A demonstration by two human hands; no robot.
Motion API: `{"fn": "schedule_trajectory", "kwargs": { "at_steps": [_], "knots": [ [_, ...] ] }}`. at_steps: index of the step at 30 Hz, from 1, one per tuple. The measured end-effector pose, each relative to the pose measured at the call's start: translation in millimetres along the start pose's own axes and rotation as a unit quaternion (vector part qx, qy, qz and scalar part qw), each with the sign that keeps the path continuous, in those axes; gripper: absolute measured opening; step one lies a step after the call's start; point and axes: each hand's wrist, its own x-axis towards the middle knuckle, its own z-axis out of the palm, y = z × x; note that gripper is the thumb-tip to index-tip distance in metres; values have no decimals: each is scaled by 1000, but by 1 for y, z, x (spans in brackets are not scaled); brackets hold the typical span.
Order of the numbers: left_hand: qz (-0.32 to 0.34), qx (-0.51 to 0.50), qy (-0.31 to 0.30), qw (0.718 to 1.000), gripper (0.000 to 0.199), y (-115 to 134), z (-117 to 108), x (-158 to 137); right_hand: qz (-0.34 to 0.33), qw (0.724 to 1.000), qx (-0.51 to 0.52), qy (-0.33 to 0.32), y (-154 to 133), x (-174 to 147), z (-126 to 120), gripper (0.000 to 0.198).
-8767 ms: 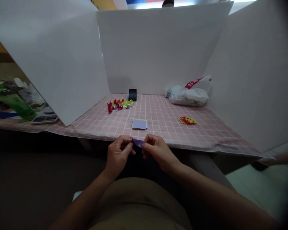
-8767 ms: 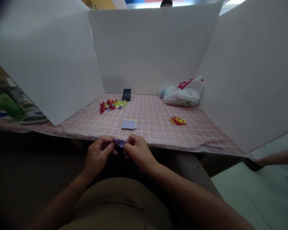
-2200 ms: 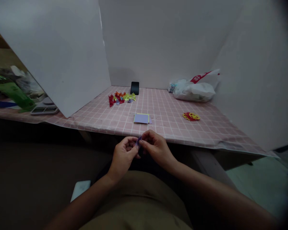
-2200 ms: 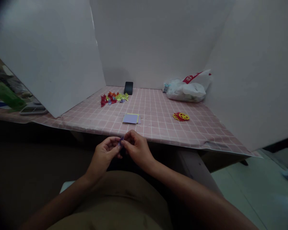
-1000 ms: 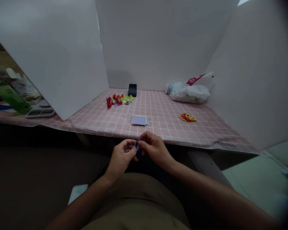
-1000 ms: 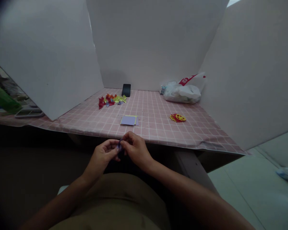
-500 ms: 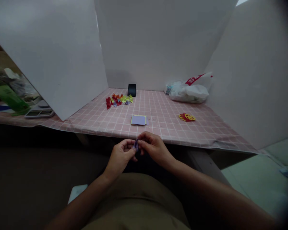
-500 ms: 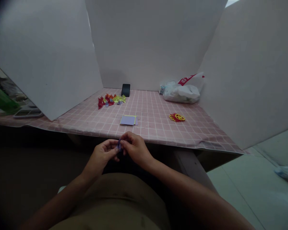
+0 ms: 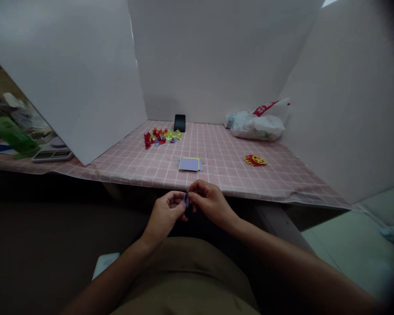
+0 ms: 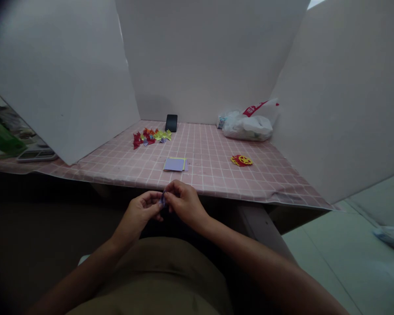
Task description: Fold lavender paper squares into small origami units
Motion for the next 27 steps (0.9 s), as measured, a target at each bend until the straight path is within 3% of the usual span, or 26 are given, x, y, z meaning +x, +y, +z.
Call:
{"fn": "schedule_trajectory", "kwargs": {
  "at_steps": [11,27],
  "knots": [
    [7,12,13,1000,27,-1,1,0,-2,999,-18,40,1,-3,3,9],
    [21,60,36,997,26,3,3,-4,-4,997,-67,44,6,-3,2,5]
  ]
}}
